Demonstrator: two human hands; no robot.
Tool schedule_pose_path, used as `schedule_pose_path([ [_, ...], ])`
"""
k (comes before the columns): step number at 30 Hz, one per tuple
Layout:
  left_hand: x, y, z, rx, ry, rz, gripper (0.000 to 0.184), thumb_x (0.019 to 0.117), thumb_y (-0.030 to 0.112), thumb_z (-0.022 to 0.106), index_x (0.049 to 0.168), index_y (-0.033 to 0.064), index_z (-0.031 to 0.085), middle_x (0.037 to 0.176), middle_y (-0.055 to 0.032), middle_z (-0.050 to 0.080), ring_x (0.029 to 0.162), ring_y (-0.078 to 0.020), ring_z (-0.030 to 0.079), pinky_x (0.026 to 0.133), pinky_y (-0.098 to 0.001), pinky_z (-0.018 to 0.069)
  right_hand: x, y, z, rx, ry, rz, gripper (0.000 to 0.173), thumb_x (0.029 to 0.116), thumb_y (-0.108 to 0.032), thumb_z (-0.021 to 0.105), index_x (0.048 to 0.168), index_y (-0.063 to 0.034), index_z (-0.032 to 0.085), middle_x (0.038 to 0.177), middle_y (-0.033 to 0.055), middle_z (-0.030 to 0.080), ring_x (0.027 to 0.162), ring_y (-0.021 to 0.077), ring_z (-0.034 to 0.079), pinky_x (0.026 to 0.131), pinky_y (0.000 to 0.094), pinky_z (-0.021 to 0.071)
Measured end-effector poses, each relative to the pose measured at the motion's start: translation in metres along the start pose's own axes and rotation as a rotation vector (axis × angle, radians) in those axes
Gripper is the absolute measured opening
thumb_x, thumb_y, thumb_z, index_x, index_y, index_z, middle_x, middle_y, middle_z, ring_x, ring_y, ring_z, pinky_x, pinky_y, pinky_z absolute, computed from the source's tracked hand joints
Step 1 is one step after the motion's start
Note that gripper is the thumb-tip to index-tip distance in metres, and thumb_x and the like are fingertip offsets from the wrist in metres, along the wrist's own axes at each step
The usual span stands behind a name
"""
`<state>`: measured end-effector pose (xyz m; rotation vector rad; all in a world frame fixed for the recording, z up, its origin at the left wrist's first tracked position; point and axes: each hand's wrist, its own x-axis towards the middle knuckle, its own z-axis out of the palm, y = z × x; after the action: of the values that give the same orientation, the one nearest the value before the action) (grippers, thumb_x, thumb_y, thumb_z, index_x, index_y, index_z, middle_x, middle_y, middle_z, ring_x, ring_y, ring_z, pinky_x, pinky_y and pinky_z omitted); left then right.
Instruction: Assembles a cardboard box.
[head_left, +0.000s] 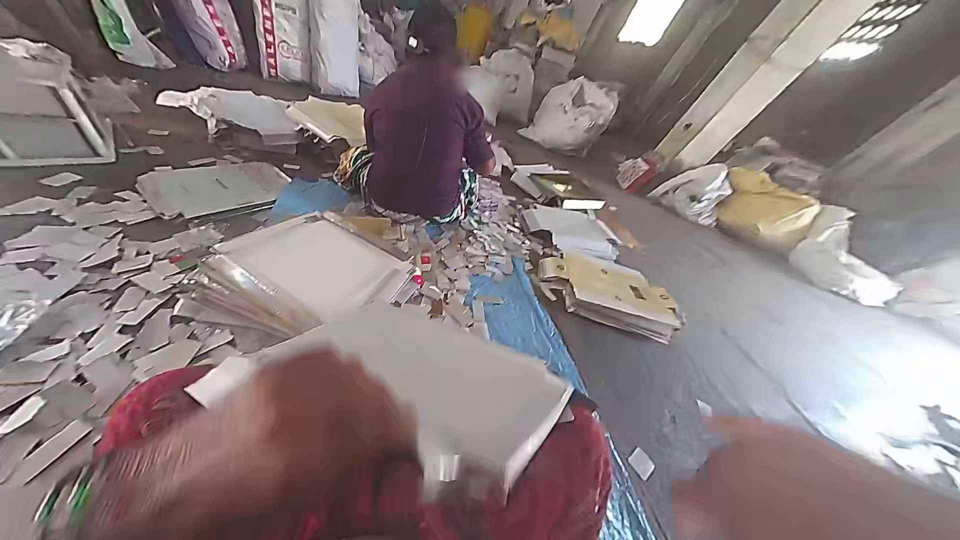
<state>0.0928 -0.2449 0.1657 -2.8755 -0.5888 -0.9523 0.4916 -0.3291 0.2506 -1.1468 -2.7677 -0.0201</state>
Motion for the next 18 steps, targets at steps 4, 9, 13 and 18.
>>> schedule_pose_path([
  [4,0.038,-0.068,-0.02,-0.07,0.446,-0.392,0.022,0.1006,0.022,0.059,0.109,0.0082,0.073,0.099,0.0014,0.073,0.091,0.0009,0.067,0.085,-0.0219,0.0565,0.025,0.076,0.01,0.013,0.24,0.12,0.04,0.1065,-0.037,0.053,0.11,-0.0017,0.071,0.092,0.0154,0.073,0.081,0.0204,0.071,0.074,0.0374,0.059],
  [9,0.069,-0.104,-0.036,-0.197,0.791,-0.595,0.019,0.1017,0.021,0.06,0.11,0.0115,0.074,0.1,0.0025,0.074,0.093,-0.0004,0.068,0.086,-0.0269,0.056,0.072,0.039,0.023,0.155,0.232,0.047,0.032,0.1016,-0.027,0.062,0.114,0.0009,0.072,0.105,0.016,0.075,0.097,0.0251,0.073,0.088,0.043,0.0584],
  [13,0.082,-0.094,-0.028,-0.259,0.864,-0.669,0.022,0.1051,0.025,0.057,0.115,0.011,0.07,0.101,-0.0023,0.072,0.088,-0.0061,0.065,0.08,-0.0316,0.0535,0.095,0.053,0.036,0.046,0.568,-0.098,0.045,0.1017,-0.05,0.056,0.125,-0.0123,0.066,0.124,0.0069,0.07,0.119,0.0127,0.064,0.1,0.0279,0.0525],
  [18,0.07,-0.112,0.008,-0.622,0.839,-0.283,0.025,0.0995,0.014,0.056,0.123,0.0161,0.064,0.11,0.012,0.066,0.1,0.003,0.062,0.088,-0.0196,0.053,0.098,0.042,0.03,-0.177,1.06,0.031,0.038,0.0983,-0.033,0.069,0.129,-0.0104,0.066,0.143,0.0125,0.058,0.139,0.0239,0.05,0.116,0.0417,0.0411],
])
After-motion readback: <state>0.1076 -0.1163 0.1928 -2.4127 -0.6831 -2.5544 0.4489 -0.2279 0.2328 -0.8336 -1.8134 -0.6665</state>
